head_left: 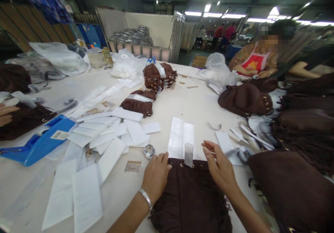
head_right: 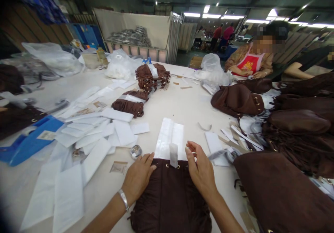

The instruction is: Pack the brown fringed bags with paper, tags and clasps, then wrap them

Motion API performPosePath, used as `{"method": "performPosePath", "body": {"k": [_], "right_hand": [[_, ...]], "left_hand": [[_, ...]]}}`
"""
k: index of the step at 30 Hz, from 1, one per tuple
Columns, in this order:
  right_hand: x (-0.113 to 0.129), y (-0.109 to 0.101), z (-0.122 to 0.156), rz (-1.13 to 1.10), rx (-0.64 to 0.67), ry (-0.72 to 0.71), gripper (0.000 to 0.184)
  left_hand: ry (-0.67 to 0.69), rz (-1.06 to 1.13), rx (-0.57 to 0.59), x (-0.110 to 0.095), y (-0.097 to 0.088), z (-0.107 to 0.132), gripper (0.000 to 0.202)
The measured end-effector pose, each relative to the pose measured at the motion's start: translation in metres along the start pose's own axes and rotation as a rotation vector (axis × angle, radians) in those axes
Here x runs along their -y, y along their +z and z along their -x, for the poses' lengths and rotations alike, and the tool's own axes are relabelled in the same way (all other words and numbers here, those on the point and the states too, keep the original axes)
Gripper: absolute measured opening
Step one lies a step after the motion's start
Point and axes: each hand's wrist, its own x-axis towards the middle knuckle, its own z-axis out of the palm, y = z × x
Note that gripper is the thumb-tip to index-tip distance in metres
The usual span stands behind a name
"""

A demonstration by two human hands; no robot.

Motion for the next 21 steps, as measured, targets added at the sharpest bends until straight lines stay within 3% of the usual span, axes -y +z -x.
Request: {"method": "performPosePath", "body": {"k": [3,6,9,13,15,17,19,21], "right_hand": [[-0.022,0.003,-0.050,-0.264,0.429,0.161,0.049],[-0.020,0.024,-0.095,-0.384,0.769,0.224,0.049],[0.001,0.057,-0.128,-0.374,0.954,0.110,0.043],[0.034,0.119,-0.142,-0.203,1.239,-0.039,0.056],[0.047,0.148,-0.138,-0.069,1.321,-0.132,0.061],[0.058,0.170,-0.133,0.024,1.350,-0.237,0.054],[0.065,0.176,-0.130,0.081,1.311,-0.333,0.041],[0.067,0.166,-0.129,0.085,1.205,-0.396,0.034]], "left_hand": [[-0.046,-0.042,0.086,-0.007,0.009,-0.012,0.030],[-0.049,-0.012,0.078,-0.008,0.013,-0.011,0.018],[-0.003,-0.029,0.050,-0.008,0.020,-0.003,0.013],[0.097,-0.129,-0.024,-0.006,0.032,0.007,0.023],[0.147,-0.143,-0.052,-0.004,0.035,0.008,0.026],[0.190,-0.133,-0.059,-0.003,0.036,0.007,0.027],[0.214,-0.115,-0.051,-0.001,0.035,0.006,0.027],[0.211,-0.095,-0.041,0.001,0.034,0.007,0.028]]}}
